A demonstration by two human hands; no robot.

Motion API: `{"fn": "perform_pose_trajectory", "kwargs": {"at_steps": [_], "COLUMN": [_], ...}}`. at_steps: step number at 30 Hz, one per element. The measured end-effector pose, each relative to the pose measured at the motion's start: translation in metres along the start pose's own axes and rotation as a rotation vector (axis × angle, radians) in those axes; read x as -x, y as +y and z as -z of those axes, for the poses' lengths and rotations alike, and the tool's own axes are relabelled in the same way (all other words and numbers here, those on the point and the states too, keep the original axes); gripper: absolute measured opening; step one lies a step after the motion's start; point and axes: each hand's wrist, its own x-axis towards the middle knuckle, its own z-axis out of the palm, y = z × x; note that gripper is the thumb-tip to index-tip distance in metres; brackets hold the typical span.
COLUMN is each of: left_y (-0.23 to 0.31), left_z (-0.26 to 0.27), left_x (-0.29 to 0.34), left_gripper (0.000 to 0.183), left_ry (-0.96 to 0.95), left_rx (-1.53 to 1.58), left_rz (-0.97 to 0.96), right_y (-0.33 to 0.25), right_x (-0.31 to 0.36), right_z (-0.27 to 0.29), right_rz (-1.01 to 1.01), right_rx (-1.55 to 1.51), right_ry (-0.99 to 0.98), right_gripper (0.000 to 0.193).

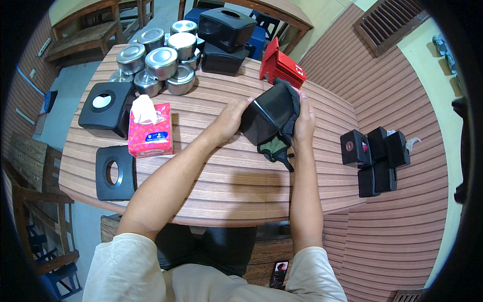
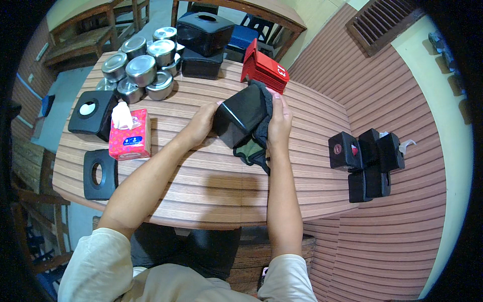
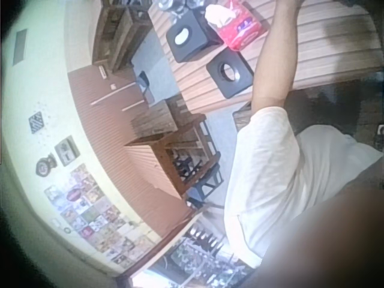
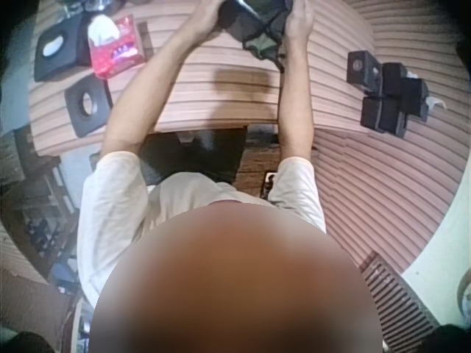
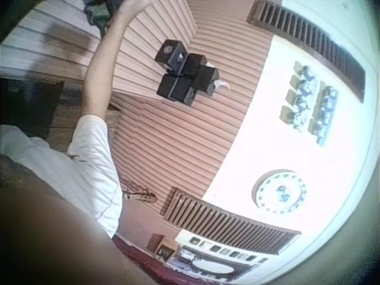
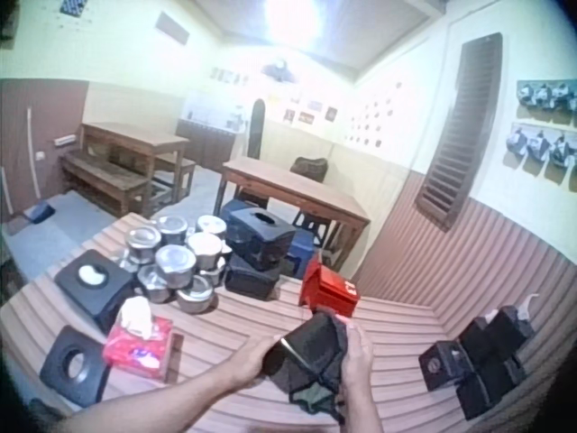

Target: The person assembles black tissue boxes by inserting pink tissue packs into the boxes and closing the lids. The person handles multiple boxes one at a time, placing each completed unit on the table.

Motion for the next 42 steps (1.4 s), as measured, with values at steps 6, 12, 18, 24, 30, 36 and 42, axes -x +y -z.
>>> {"fn": "perform_pose_trajectory", "kwargs": {"at_steps": [6, 12, 18, 24, 30, 36, 42], "left_y": [0.005, 0.009, 0.017, 0.034, 0.041, 0.023, 0.018], "left_z": [0.002, -0.003, 0.012, 0.008, 0.006, 0.007, 0.016], "left_x": [0.004, 0.006, -0.002, 0.006, 0.006, 0.004, -0.003], "left_gripper": [0.067, 0.064, 0.046, 0.045, 0.047, 0.044, 0.039], "left_ry": [-0.021, 0.060, -0.138, -0.125, -0.121, -0.011, 0.021], "left_rx": [0.105, 0.314, 0.526, 0.353, 0.314, -0.234, -0.389], "left_rz": [-0.041, -0.038, -0.020, 0.025, 0.017, -0.239, -0.051], "right_y": [0.001, 0.000, -0.009, -0.025, -0.041, -0.051, -0.047], "right_x": [-0.001, 0.002, 0.007, 0.012, 0.021, 0.033, 0.029], "right_z": [0.007, 0.004, 0.005, 0.001, -0.011, -0.024, -0.025], "right_rz": [-0.341, -0.409, -0.179, 0.082, 0.288, 0.486, 0.583], "right_rx": [-0.407, -0.355, -0.037, 0.197, 0.379, 0.509, 0.702], "right_ry": [-0.092, -0.082, -0.068, -0.110, -0.151, -0.190, -0.240], "right_gripper": [0.052, 0.054, 0.052, 0.047, 0.039, 0.023, 0.022]}}
